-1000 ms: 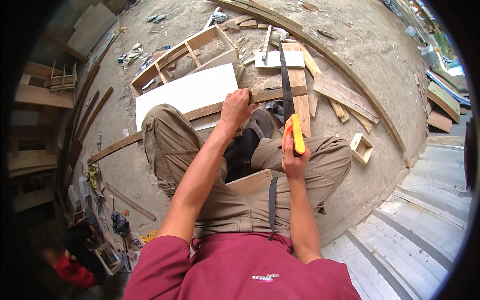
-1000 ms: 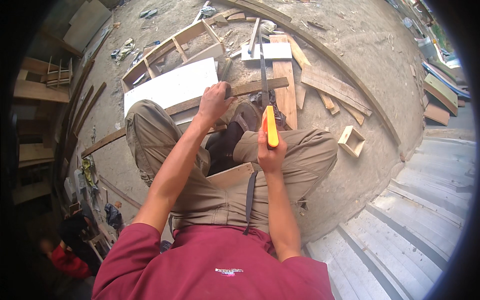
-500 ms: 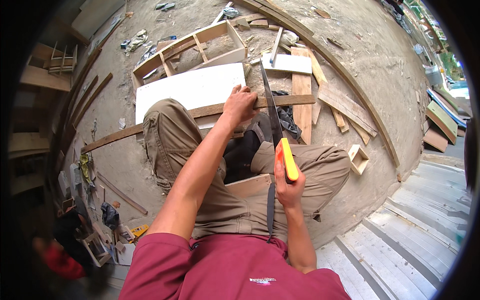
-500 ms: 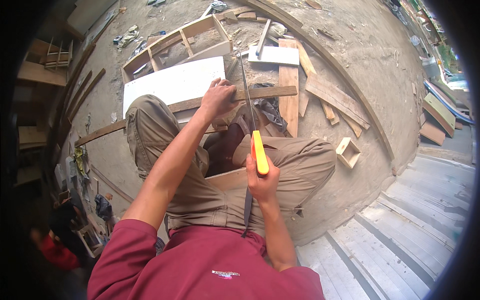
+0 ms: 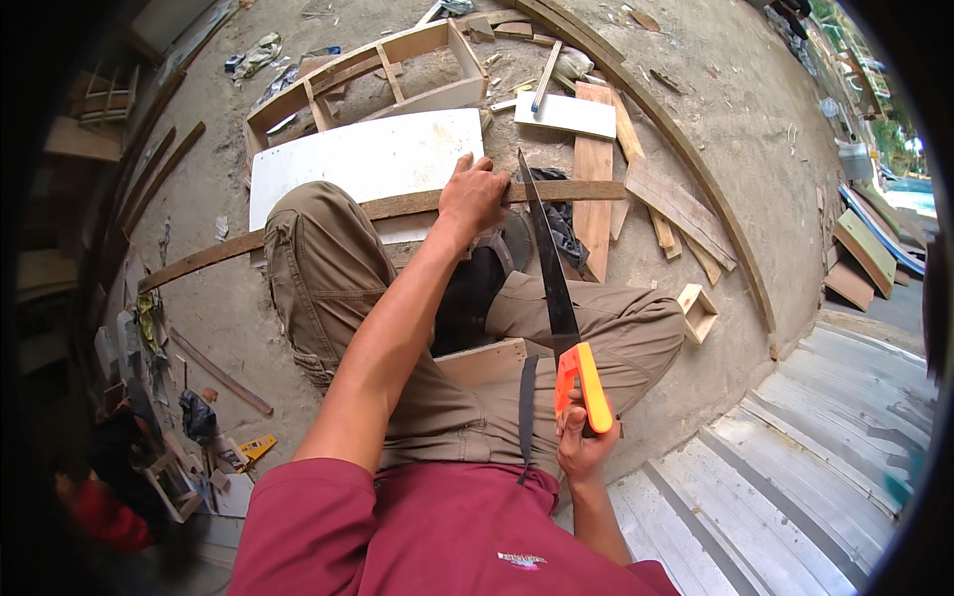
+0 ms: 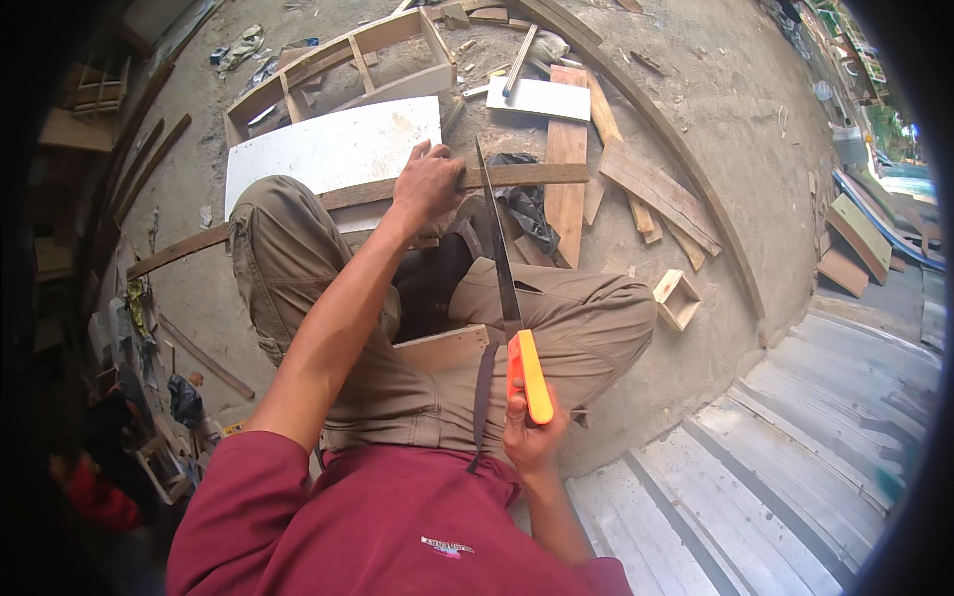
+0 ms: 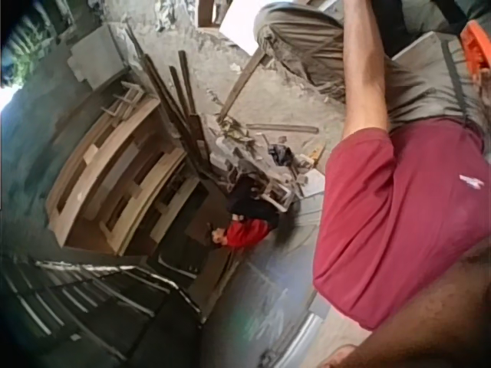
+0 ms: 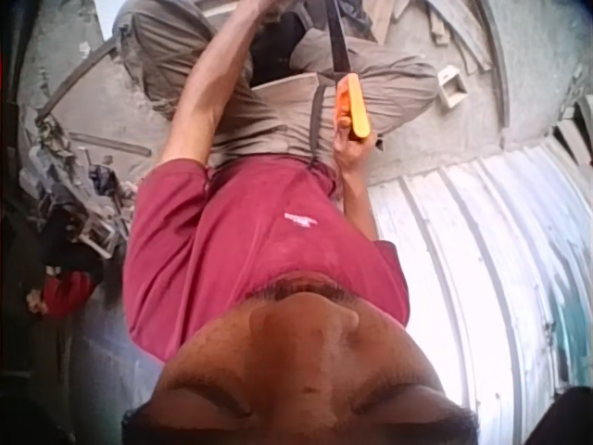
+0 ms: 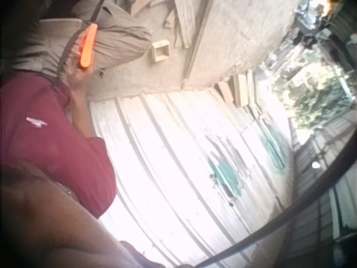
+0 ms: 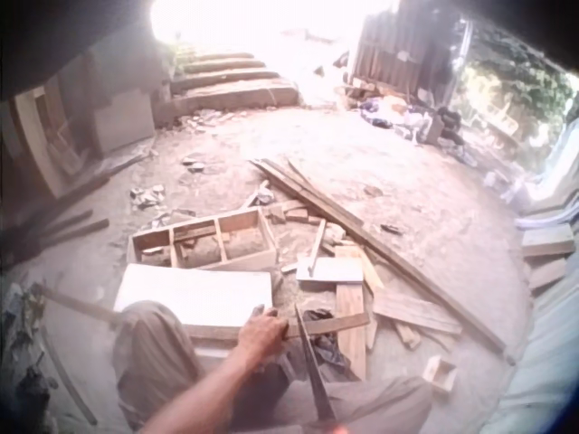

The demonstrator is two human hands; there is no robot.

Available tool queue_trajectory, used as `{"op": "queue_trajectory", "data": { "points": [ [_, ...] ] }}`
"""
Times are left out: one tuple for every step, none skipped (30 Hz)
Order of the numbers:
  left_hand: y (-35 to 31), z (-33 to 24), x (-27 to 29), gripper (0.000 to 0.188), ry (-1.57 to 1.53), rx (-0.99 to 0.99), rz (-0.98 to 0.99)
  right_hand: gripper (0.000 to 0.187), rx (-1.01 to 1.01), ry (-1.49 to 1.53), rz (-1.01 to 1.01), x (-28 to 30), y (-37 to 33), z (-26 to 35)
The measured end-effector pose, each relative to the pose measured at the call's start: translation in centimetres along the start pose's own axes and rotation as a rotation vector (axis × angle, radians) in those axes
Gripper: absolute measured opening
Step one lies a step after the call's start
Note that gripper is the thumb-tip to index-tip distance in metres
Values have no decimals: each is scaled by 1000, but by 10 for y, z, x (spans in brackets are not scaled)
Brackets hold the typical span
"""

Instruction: The person sits on the floor and uses a hand saw to cut a small wooden stick. After cutting, they use a sanding block to smooth the edges of the stick and then fit it into a wooden frame.

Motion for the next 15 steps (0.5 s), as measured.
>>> {"op": "queue_trajectory", "data": {
  "points": [
    [0, 0, 1, 20, 9, 0, 14, 38, 9, -12, 5, -10, 14, 11],
    [2, 0, 2, 20, 18, 3, 19, 36, -27, -70, 60, -22, 37, 27],
    [-3, -1, -1, 20, 5, -3, 35, 35, -7, -23, 68, -37, 59, 23],
    [-4, -1, -3, 20, -11, -2, 38, 34, -47, 25, 36, -48, 82, 9],
    [-2, 0, -4, 19, -23, -2, 37, 35, -6, -43, 60, -59, 100, 24],
    [0, 1, -2, 19, 3, 1, 44, 34, -26, -74, 73, -64, 104, 30],
    [4, 2, 0, 19, 28, 2, 52, 32, -47, -106, 87, -66, 105, 32],
    [6, 2, 2, 18, 52, 4, 60, 31, -53, -98, 87, -62, 98, 33],
    [4, 3, 0, 18, 46, 2, 53, 29, -58, -89, 86, -55, 86, 33],
    [8, 3, -2, 17, 38, -2, 30, 28, -46, -85, 83, -45, 75, 33],
    [8, 3, -5, 17, 27, -2, 20, 27, -80, -50, 66, -31, 54, 31],
    [4, 3, -7, 17, 25, 0, 36, 29, -32, -165, 98, -17, 36, 39],
    [7, 4, -5, 17, 27, 3, 40, 28, -38, -161, 72, -12, 26, 42],
    [8, 4, -3, 17, 29, 5, 44, 28, -44, -156, 47, -7, 19, 44],
    [8, 2, -2, 17, 23, -1, 41, 27, -52, -149, 13, -5, 15, 45]
  ]
}}
Point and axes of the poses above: each hand's wrist, its own y-axis towards the middle knuckle, its own x-axis out of the back of the hand, z = x × y, the point moved 3 cm from there along y, towards the middle knuckle, and after that the axes turned 3 degrees about y, right-handed, at the moved point
